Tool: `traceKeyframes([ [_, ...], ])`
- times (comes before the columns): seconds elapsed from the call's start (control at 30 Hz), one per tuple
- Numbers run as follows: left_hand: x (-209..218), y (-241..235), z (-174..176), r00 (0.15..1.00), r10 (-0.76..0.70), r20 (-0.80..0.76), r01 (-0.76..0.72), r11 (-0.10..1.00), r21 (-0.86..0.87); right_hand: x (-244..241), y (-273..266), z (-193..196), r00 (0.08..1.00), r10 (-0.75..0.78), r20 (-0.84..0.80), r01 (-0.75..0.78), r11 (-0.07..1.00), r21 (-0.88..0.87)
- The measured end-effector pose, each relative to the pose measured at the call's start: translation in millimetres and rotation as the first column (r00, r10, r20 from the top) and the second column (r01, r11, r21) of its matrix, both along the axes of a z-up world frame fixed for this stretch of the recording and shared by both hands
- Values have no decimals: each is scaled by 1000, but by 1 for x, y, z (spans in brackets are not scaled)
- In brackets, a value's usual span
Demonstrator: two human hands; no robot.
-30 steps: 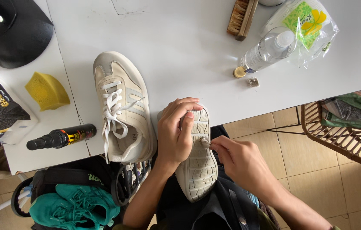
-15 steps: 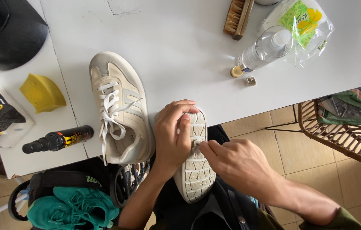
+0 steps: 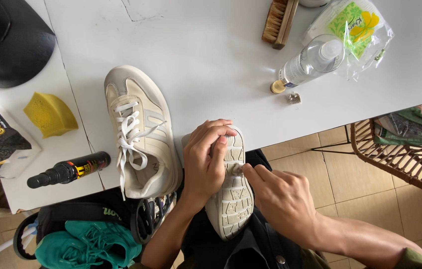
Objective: The person cleans the sole of a white sneaker using a small white cloth. They rub the cloth into the tread pattern of the sole, then fold the cloth and continue cleaning different sections of the shoe's bottom.
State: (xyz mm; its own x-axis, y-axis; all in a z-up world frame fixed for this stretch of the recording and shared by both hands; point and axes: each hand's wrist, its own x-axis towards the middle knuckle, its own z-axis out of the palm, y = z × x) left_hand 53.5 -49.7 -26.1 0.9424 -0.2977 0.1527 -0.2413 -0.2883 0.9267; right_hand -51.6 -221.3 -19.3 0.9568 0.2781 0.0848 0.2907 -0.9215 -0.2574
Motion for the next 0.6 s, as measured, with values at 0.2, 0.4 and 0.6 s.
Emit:
traceKeyframes([
  [0.2, 0, 1, 1, 999, 23, 38, -24, 999, 27, 7, -1, -8, 995, 30, 97, -36, 997, 66],
  [0.4, -2, 5, 4, 999, 32, 38, -33, 999, 33, 23, -15, 5, 934, 350, 72, -345, 935, -79],
  [0.6, -2, 8, -3, 1000, 8, 1, -8, 1000, -25, 26, -9, 18, 846, 532, 36, -480, 790, -382],
])
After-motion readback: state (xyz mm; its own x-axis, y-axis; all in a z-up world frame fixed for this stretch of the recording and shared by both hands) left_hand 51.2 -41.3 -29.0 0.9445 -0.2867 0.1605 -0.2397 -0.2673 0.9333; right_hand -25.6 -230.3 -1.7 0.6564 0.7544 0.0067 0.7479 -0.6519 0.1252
